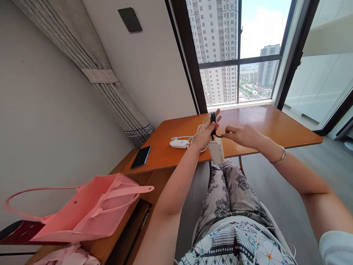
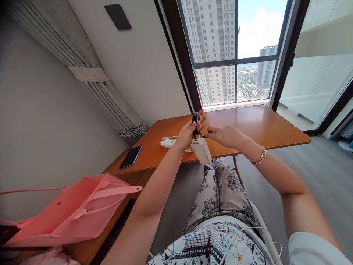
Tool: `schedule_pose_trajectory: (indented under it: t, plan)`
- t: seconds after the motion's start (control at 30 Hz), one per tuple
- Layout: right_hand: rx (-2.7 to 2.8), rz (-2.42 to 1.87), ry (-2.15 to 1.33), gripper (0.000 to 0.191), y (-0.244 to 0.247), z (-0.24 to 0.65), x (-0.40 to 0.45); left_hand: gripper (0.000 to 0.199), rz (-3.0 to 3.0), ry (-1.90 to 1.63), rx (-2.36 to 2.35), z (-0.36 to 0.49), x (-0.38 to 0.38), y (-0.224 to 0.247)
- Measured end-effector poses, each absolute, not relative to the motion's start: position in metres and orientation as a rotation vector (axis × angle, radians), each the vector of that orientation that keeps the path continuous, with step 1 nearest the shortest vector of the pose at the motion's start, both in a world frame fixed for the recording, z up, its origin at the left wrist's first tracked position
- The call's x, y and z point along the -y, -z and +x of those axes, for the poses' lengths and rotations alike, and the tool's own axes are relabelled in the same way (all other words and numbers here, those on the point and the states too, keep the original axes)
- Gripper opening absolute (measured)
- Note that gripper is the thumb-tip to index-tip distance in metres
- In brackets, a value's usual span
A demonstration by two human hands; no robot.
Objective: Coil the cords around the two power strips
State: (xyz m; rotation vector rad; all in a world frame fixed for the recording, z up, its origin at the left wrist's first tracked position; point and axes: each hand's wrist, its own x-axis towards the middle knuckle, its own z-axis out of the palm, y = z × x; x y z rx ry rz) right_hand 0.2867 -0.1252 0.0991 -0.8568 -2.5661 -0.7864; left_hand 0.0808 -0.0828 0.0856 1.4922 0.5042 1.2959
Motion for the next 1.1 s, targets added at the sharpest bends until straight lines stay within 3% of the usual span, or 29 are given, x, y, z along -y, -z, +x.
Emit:
schedule_pose_trajectory:
  t: [0.23, 0.37, 0.63, 0.93, 1.1]
  plan:
    - [2.282, -0.524, 0.985, 0.03, -0.14, 0.282, 0.119, 0.051, 1.517, -1.041, -0.556, 0.086, 0.098, -0.09]
    - [2.191, -0.527, 0.926, 0.029, -0.146, 0.285, 0.106, 0.049, 1.494, -0.856, -0.579, 0.084, 0.107, -0.094]
    - [2.254, -0.436, 0.828, 0.039, -0.148, 0.284, 0.105, 0.044, 1.494, -0.813, -0.623, 0.082, 0.111, -0.096]
    - [2.218, -0.374, 0.137, 0.061, -0.132, 0.281, 0.082, 0.059, 1.588, -0.425, -0.378, 0.075, 0.118, -0.097]
    - [1.278, -0.564, -0.348, 0.069, -0.093, 0.27, 0.072, 0.054, 1.459, -0.63, -0.341, 0.073, 0.109, -0.086]
